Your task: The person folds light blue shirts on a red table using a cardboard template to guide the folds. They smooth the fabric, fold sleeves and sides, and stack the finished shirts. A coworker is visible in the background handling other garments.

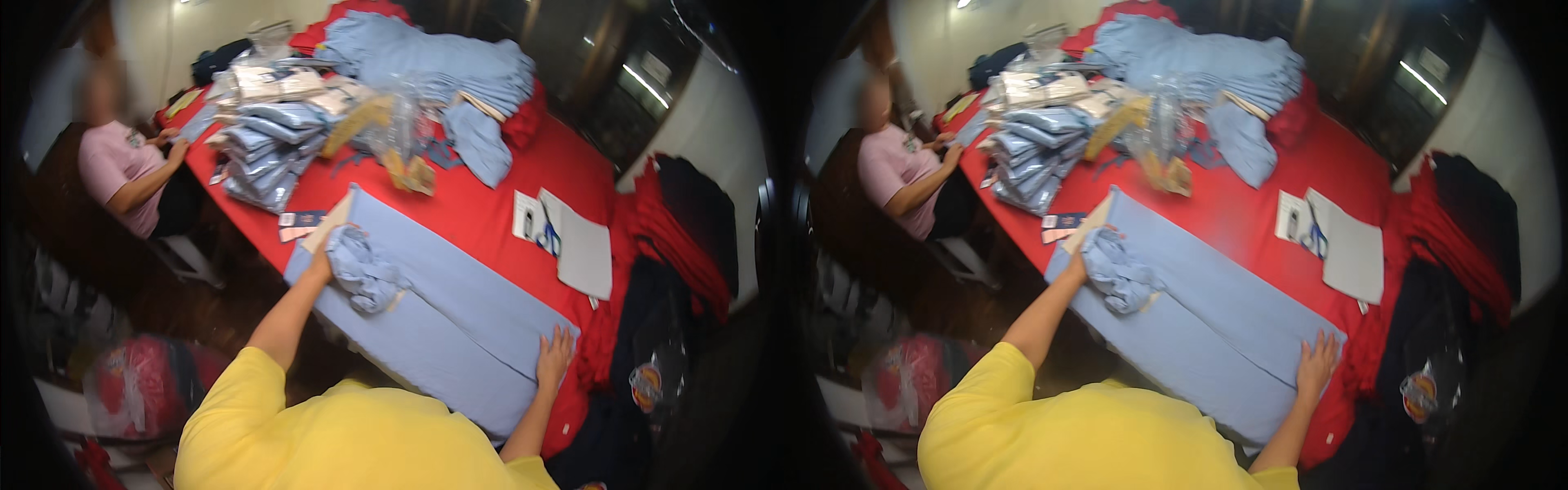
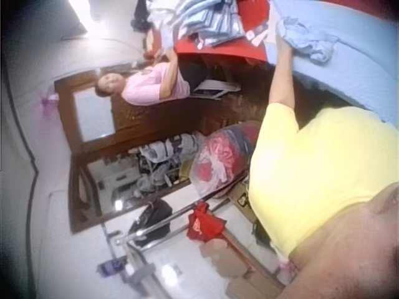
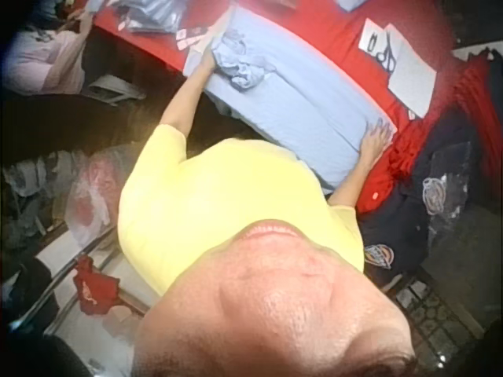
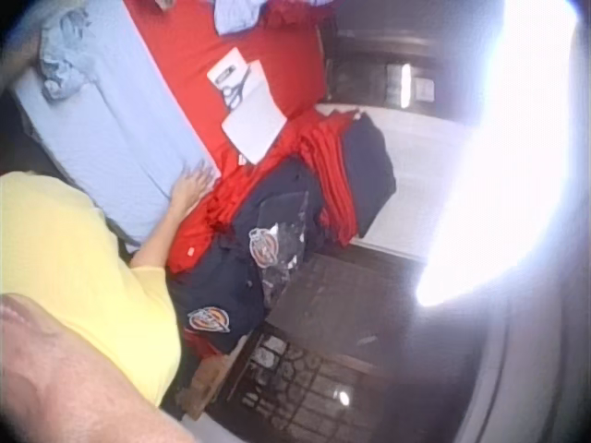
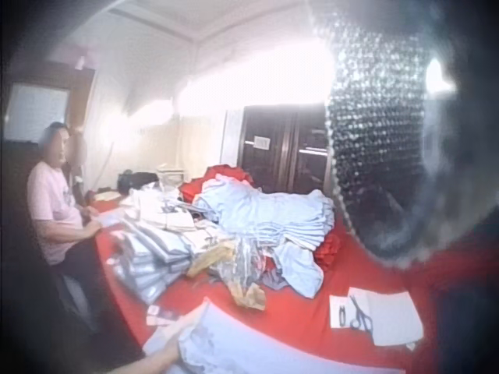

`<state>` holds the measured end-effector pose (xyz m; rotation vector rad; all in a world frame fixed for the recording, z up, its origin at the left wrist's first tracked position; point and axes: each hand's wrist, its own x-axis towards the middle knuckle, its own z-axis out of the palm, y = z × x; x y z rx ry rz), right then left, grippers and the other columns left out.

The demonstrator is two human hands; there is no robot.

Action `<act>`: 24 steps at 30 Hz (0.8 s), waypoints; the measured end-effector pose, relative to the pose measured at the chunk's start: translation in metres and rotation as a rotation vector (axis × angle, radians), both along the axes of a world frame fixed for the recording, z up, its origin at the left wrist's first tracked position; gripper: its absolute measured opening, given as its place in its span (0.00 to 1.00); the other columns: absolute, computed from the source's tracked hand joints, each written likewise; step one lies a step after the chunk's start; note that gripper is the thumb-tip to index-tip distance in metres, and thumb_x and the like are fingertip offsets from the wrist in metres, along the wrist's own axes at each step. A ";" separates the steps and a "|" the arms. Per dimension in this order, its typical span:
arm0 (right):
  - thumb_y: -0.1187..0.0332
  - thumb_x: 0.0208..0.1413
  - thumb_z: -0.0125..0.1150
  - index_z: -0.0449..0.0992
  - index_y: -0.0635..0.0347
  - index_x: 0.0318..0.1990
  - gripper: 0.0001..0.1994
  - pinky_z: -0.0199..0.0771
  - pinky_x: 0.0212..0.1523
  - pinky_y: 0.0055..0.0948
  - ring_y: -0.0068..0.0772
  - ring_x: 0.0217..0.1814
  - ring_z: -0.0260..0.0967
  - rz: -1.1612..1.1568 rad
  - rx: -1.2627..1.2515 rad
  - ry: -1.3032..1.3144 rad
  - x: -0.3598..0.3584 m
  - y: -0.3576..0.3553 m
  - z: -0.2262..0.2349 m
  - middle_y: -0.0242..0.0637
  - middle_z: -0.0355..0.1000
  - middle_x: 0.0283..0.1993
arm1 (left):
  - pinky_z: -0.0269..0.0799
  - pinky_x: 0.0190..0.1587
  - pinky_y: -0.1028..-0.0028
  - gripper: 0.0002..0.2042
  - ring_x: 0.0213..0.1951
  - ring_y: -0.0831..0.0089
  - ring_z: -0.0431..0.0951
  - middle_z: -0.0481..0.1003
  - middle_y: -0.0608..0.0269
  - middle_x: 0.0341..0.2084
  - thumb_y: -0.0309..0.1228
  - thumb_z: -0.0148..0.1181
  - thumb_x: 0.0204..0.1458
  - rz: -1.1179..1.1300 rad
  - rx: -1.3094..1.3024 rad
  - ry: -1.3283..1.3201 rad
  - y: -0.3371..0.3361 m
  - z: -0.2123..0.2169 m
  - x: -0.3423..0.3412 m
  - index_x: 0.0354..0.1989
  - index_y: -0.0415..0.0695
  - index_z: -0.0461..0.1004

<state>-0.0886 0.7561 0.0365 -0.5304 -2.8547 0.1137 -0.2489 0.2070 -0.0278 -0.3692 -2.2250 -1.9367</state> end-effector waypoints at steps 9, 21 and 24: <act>0.67 0.56 0.59 0.69 0.64 0.57 0.21 0.47 0.69 0.46 0.52 0.68 0.52 0.885 -0.715 0.143 -0.050 -0.260 0.071 0.51 0.62 0.62 | 0.61 0.62 0.64 0.19 0.55 0.68 0.71 0.71 0.57 0.53 0.37 0.49 0.57 0.110 -0.056 0.131 -0.019 -0.057 -0.006 0.56 0.44 0.67; 0.80 0.40 0.61 0.77 0.58 0.34 0.11 0.65 0.51 0.38 0.45 0.50 0.63 1.222 -0.739 -0.161 -0.042 -0.343 0.111 0.37 0.68 0.40 | 0.67 0.55 0.62 0.21 0.46 0.54 0.70 0.69 0.54 0.42 0.24 0.58 0.40 0.260 -0.716 0.423 0.016 0.033 0.011 0.47 0.50 0.78; 0.80 0.38 0.63 0.77 0.57 0.33 0.11 0.65 0.51 0.37 0.44 0.52 0.62 1.394 -0.679 -0.160 -0.004 -0.325 0.148 0.36 0.68 0.42 | 0.68 0.50 0.63 0.20 0.45 0.56 0.68 0.68 0.55 0.39 0.22 0.57 0.40 0.244 -0.730 0.405 0.008 0.042 0.016 0.46 0.47 0.77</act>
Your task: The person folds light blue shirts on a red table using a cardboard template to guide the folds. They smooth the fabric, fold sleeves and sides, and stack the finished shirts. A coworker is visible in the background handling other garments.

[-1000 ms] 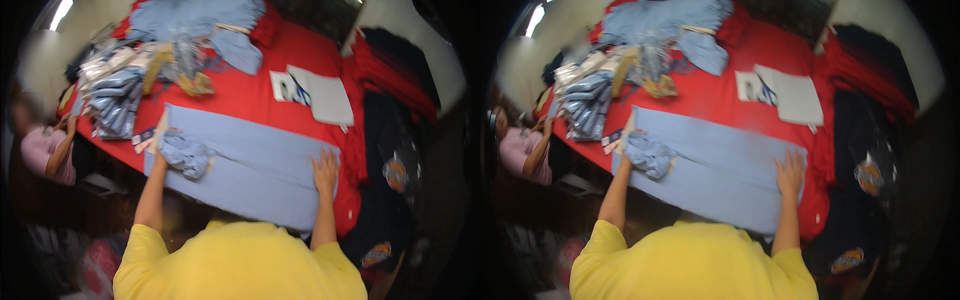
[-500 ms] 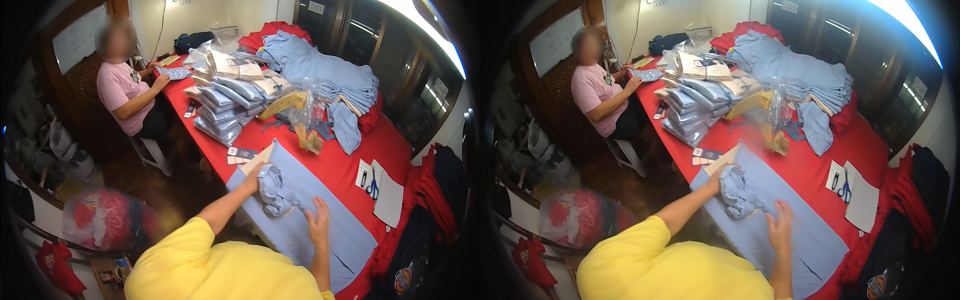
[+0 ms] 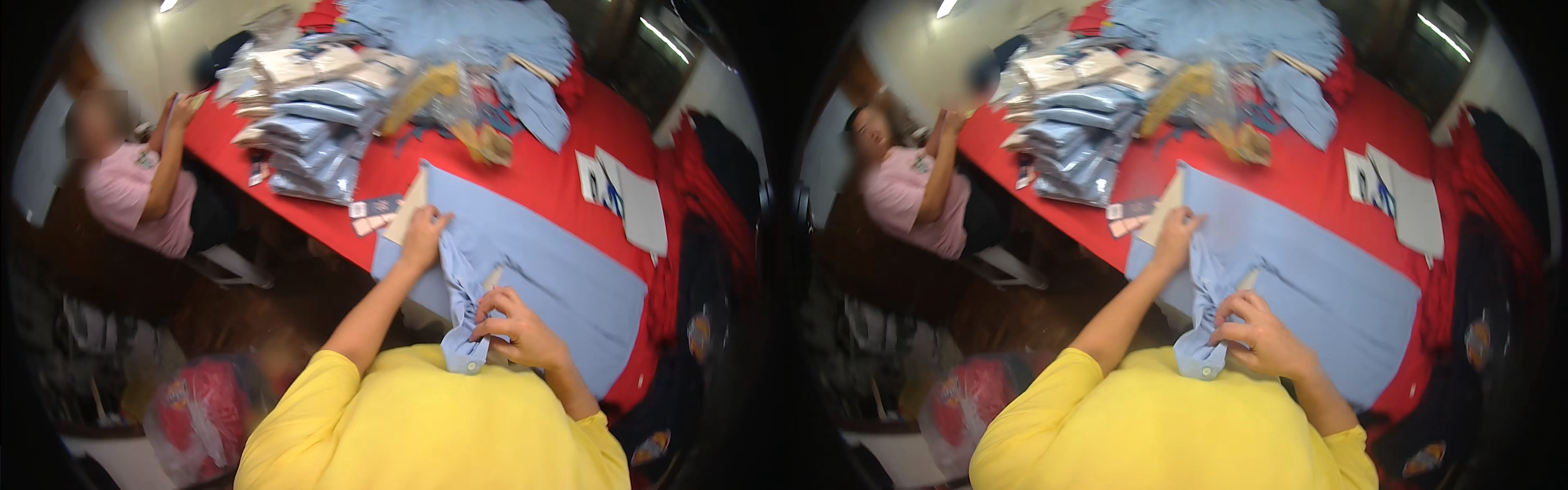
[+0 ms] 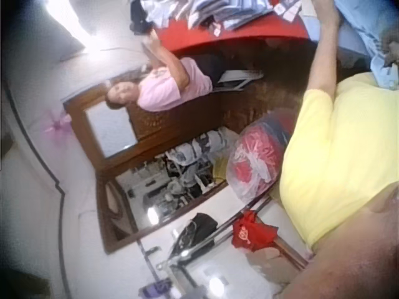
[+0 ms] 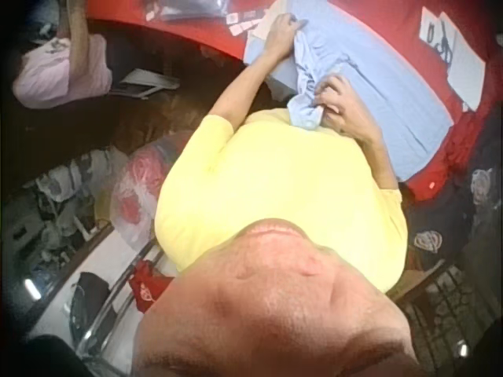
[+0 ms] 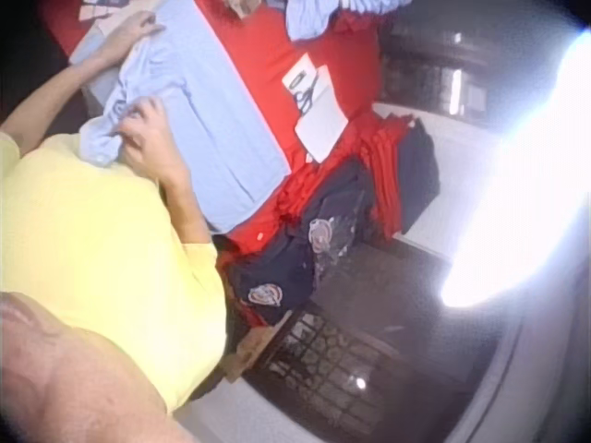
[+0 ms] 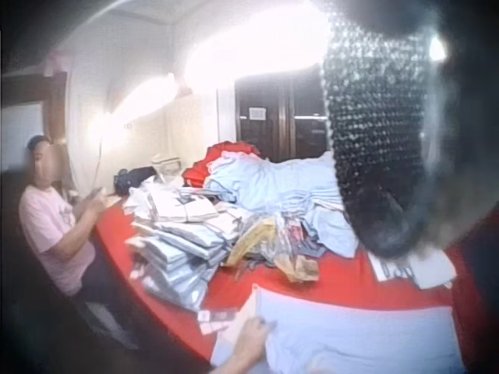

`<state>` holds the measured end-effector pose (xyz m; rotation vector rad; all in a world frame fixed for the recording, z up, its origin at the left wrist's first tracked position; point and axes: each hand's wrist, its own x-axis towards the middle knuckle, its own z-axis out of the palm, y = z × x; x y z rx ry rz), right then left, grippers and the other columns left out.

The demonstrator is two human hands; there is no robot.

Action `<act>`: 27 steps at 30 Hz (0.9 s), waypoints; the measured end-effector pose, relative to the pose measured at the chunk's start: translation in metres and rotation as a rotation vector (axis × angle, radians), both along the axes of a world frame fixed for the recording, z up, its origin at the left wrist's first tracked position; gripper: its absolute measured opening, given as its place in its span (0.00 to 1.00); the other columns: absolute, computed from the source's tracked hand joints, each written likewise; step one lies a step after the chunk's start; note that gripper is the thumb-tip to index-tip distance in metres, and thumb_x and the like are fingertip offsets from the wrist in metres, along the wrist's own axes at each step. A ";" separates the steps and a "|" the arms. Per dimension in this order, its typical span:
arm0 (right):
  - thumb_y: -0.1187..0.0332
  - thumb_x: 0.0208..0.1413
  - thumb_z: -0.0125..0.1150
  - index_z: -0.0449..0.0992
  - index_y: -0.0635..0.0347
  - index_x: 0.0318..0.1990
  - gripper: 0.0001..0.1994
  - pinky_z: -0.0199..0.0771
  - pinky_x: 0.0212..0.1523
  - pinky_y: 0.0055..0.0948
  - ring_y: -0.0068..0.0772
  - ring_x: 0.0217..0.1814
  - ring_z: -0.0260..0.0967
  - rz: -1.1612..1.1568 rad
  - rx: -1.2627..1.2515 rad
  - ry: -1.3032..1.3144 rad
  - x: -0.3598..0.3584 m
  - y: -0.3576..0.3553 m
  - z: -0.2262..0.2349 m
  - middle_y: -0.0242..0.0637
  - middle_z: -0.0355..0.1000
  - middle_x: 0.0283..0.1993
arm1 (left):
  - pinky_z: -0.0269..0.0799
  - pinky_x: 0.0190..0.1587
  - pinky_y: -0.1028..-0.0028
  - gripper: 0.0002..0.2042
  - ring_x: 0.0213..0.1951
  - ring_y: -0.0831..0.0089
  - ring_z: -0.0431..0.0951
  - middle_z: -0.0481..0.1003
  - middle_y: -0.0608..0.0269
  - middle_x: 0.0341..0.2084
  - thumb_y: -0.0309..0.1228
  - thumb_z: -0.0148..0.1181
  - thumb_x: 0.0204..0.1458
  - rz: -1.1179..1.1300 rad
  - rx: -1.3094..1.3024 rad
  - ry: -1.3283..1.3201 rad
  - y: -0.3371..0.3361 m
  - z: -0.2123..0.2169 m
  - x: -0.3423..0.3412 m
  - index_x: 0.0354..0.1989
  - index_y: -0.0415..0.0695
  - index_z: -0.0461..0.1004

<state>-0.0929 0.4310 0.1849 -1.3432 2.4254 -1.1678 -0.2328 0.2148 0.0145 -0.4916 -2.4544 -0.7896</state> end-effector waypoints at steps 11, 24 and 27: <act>0.74 0.53 0.54 0.73 0.62 0.50 0.15 0.66 0.54 0.29 0.29 0.51 0.68 -0.936 -0.679 -0.431 0.001 0.117 -0.082 0.40 0.72 0.49 | 0.65 0.53 0.61 0.24 0.49 0.53 0.67 0.70 0.55 0.43 0.29 0.67 0.38 -0.247 -0.099 -0.256 -0.013 0.032 -0.017 0.49 0.43 0.72; 0.66 0.54 0.62 0.69 0.57 0.58 0.22 0.69 0.50 0.40 0.47 0.48 0.68 -1.288 0.106 0.019 -0.091 0.143 -0.123 0.47 0.68 0.47 | 0.61 0.55 0.59 0.35 0.52 0.55 0.65 0.71 0.58 0.46 0.38 0.76 0.30 -0.231 -0.326 -0.433 -0.013 0.061 -0.033 0.50 0.42 0.70; 0.69 0.51 0.64 0.75 0.60 0.51 0.18 0.68 0.50 0.42 0.51 0.47 0.67 -1.349 0.147 0.020 -0.088 0.146 -0.110 0.48 0.68 0.46 | 0.61 0.55 0.60 0.35 0.52 0.55 0.65 0.71 0.57 0.46 0.39 0.76 0.30 -0.229 -0.300 -0.389 -0.013 0.053 -0.031 0.50 0.40 0.69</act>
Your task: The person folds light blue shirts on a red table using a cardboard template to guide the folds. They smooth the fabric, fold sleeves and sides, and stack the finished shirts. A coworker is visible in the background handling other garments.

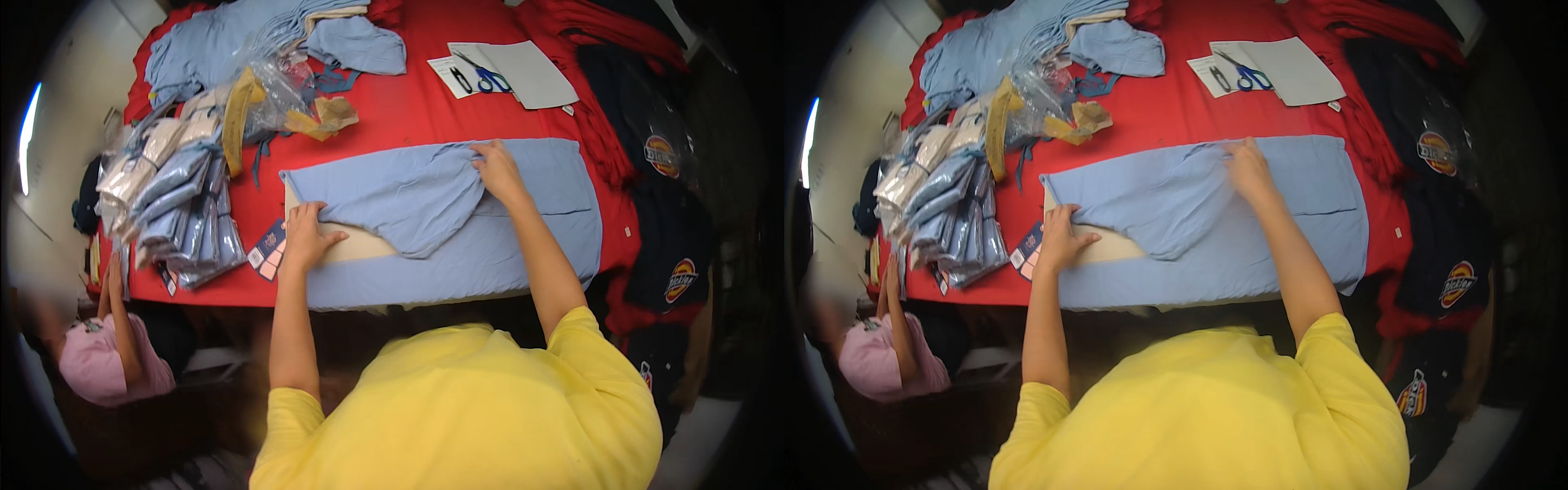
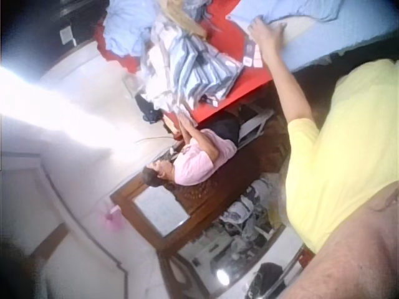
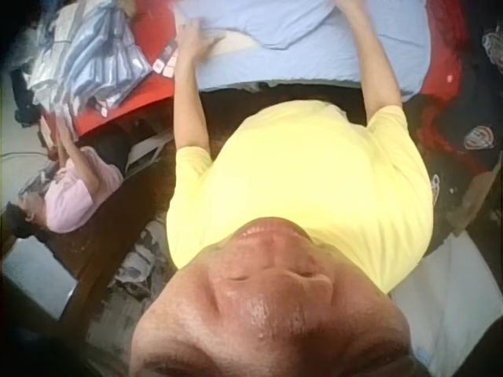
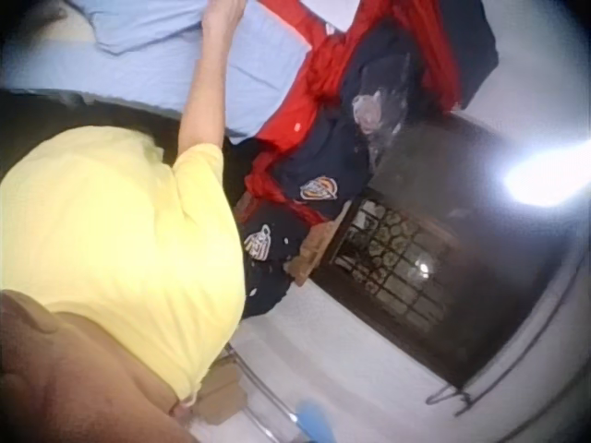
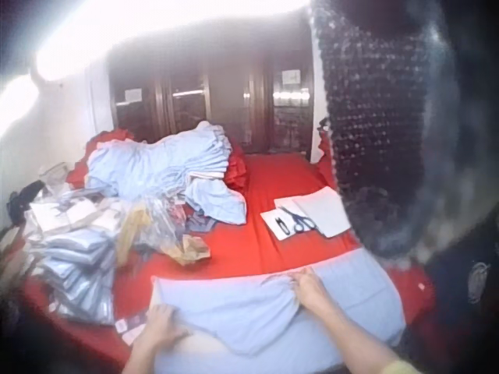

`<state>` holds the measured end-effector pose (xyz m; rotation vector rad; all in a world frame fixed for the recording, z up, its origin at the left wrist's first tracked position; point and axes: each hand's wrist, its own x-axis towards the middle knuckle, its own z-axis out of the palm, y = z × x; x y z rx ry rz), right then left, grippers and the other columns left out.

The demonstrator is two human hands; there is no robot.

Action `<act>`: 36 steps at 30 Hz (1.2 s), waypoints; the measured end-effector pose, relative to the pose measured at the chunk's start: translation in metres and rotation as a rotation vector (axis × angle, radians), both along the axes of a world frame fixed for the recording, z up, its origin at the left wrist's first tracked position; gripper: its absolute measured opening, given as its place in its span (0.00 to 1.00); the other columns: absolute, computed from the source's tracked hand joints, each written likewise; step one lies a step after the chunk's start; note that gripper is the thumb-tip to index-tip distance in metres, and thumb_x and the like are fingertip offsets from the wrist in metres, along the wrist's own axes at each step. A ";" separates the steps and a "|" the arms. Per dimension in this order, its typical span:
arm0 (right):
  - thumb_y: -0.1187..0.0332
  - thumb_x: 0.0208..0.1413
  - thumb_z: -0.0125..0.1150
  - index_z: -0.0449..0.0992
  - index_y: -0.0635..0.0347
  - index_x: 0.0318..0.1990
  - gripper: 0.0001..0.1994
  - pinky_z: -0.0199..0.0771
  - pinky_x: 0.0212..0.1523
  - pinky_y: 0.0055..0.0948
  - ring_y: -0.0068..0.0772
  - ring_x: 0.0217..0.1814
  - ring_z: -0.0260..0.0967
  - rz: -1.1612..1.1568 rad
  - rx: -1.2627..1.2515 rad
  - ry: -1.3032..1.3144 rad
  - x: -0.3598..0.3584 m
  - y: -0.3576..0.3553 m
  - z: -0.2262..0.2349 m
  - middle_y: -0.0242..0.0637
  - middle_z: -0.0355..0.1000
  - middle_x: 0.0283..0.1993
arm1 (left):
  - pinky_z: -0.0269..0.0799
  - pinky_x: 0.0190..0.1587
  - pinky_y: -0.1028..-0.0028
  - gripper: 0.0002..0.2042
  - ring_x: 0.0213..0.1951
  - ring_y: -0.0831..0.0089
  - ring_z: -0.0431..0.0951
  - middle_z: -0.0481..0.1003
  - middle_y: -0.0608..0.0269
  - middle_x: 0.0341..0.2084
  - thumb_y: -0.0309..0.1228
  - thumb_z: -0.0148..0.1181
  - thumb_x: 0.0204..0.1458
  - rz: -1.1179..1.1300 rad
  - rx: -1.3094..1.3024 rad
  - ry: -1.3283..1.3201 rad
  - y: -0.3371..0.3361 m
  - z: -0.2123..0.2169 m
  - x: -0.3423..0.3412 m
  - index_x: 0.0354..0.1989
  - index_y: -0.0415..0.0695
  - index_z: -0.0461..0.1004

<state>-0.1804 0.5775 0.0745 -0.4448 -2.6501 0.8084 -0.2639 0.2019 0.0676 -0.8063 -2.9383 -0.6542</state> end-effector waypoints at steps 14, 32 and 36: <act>0.34 0.55 0.48 0.63 0.68 0.62 0.43 0.55 0.65 0.34 0.48 0.65 0.59 0.530 -0.592 -1.261 0.141 -0.159 -0.123 0.56 0.62 0.63 | 0.64 0.56 0.63 0.30 0.52 0.53 0.66 0.70 0.54 0.45 0.36 0.74 0.33 -0.021 0.087 0.028 -0.013 -0.007 0.005 0.48 0.40 0.70; 0.43 0.62 0.46 0.70 0.54 0.53 0.25 0.56 0.63 0.49 0.39 0.54 0.70 0.984 -2.400 -0.021 -0.004 -0.144 -0.013 0.43 0.72 0.52 | 0.61 0.60 0.62 0.39 0.58 0.54 0.69 0.70 0.48 0.56 0.65 0.47 0.51 0.057 0.487 -0.819 -0.028 0.009 -0.045 0.57 0.39 0.71; 0.44 0.62 0.46 0.53 0.56 0.67 0.33 0.55 0.65 0.49 0.46 0.61 0.62 0.388 -2.163 -0.002 0.007 -0.149 0.034 0.50 0.54 0.67 | 0.66 0.57 0.61 0.31 0.52 0.53 0.73 0.73 0.48 0.52 0.52 0.58 0.51 0.141 0.156 -0.645 -0.021 0.018 -0.045 0.55 0.39 0.72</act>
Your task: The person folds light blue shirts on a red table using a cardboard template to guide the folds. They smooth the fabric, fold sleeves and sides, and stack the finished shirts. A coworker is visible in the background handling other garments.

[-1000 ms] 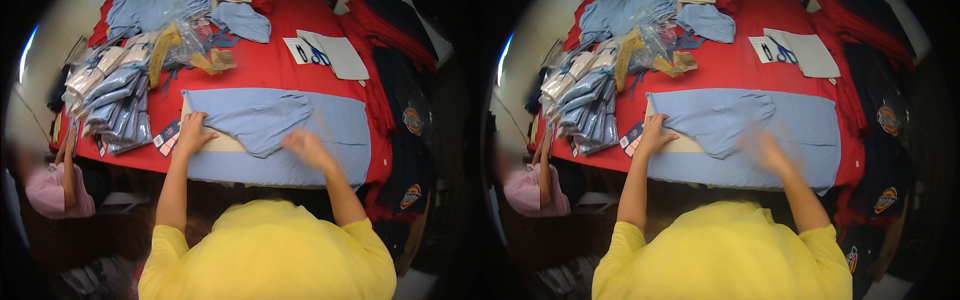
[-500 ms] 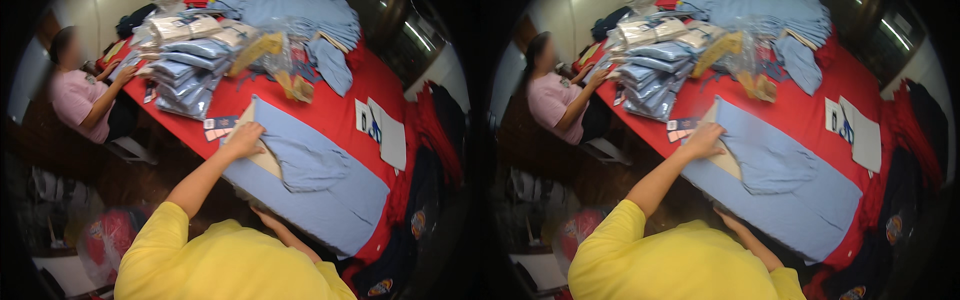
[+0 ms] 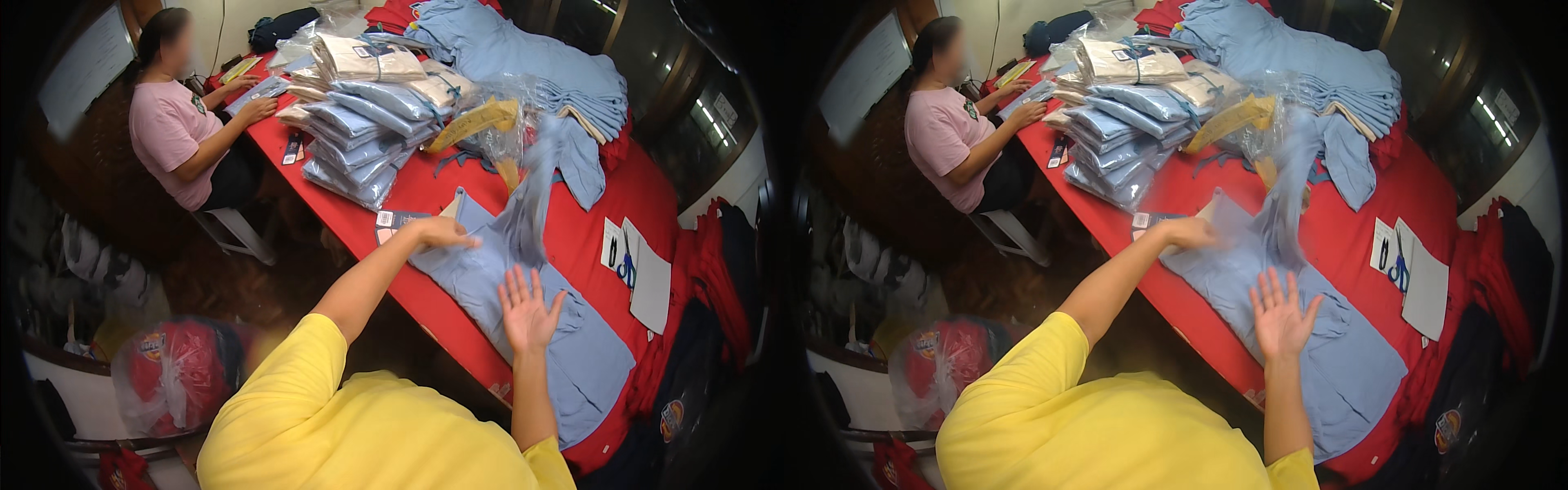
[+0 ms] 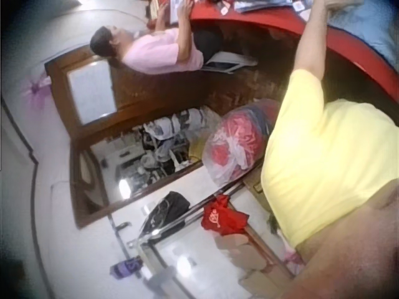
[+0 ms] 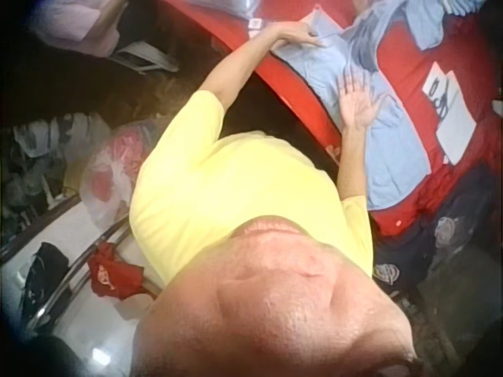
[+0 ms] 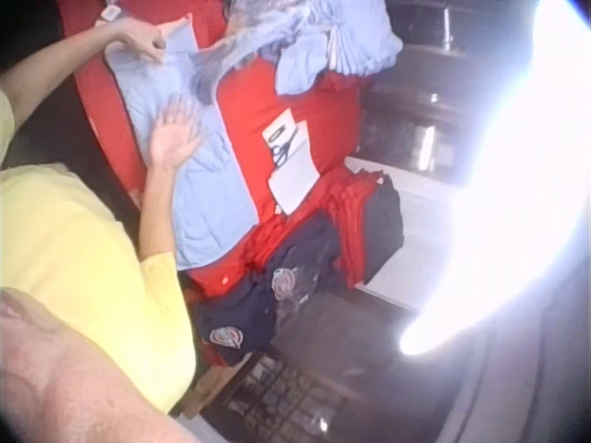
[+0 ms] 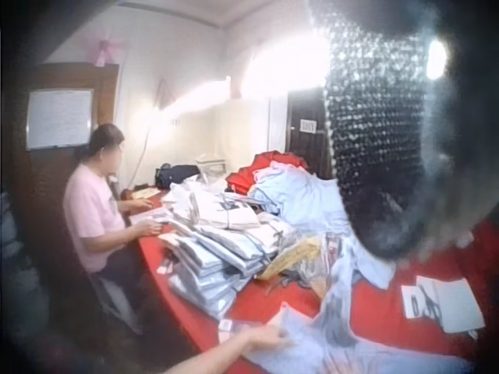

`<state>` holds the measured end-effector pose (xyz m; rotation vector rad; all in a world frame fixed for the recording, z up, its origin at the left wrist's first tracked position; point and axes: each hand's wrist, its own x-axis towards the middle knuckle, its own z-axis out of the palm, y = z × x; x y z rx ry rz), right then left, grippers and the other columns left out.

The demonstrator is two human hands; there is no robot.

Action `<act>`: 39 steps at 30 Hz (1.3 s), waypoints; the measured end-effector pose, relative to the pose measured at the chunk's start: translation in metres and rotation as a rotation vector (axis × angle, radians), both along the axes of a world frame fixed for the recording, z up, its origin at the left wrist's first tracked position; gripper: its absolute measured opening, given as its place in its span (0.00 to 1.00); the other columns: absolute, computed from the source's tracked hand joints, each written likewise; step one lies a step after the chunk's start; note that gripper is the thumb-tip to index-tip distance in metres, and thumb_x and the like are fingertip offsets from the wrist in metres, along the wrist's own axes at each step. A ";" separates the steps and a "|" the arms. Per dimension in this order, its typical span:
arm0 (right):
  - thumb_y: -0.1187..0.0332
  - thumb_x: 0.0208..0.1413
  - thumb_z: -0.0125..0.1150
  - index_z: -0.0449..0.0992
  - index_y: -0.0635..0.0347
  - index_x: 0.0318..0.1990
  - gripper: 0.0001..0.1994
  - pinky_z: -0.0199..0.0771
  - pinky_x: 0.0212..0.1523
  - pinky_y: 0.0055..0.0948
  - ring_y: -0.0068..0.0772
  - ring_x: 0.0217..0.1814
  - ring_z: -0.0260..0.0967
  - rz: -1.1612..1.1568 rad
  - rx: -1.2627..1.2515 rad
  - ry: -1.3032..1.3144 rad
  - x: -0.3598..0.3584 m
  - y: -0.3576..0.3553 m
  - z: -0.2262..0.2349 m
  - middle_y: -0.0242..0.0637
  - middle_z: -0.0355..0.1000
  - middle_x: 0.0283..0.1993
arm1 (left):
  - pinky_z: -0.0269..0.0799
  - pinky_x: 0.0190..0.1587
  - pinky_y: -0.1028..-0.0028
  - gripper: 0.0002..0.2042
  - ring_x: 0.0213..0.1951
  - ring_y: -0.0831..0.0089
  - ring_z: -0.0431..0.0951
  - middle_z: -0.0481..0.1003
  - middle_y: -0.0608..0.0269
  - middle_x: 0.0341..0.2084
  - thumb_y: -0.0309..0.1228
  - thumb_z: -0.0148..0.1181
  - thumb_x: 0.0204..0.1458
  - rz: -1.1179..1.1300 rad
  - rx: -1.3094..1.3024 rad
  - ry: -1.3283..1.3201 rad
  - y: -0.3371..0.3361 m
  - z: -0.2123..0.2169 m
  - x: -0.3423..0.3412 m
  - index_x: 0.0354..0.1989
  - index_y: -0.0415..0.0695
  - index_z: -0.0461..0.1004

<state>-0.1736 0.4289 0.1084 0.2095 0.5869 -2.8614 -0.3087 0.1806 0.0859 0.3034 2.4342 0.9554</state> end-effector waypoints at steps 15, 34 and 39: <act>0.76 0.56 0.52 0.69 0.52 0.59 0.22 0.70 0.45 0.40 0.50 0.44 0.70 0.914 1.361 1.179 0.064 -0.082 0.078 0.46 0.73 0.45 | 0.67 0.50 0.60 0.08 0.49 0.55 0.73 0.73 0.56 0.41 0.25 0.58 0.49 0.117 0.275 0.695 0.003 -0.042 0.024 0.38 0.40 0.74; 0.68 0.51 0.60 0.69 0.59 0.47 0.16 0.55 0.55 0.49 0.49 0.55 0.59 -0.524 2.709 -0.193 0.253 0.142 -0.094 0.44 0.64 0.51 | 0.67 0.45 0.59 0.07 0.42 0.51 0.71 0.71 0.50 0.36 0.23 0.55 0.51 0.147 0.059 1.031 0.027 -0.055 0.018 0.38 0.37 0.70; 0.74 0.51 0.56 0.70 0.60 0.44 0.11 0.57 0.55 0.48 0.49 0.53 0.60 -0.479 2.654 -0.088 0.264 0.179 -0.088 0.43 0.65 0.49 | 0.67 0.44 0.59 0.07 0.42 0.51 0.72 0.72 0.51 0.37 0.23 0.56 0.51 0.139 -0.055 0.990 0.035 -0.047 0.019 0.38 0.37 0.71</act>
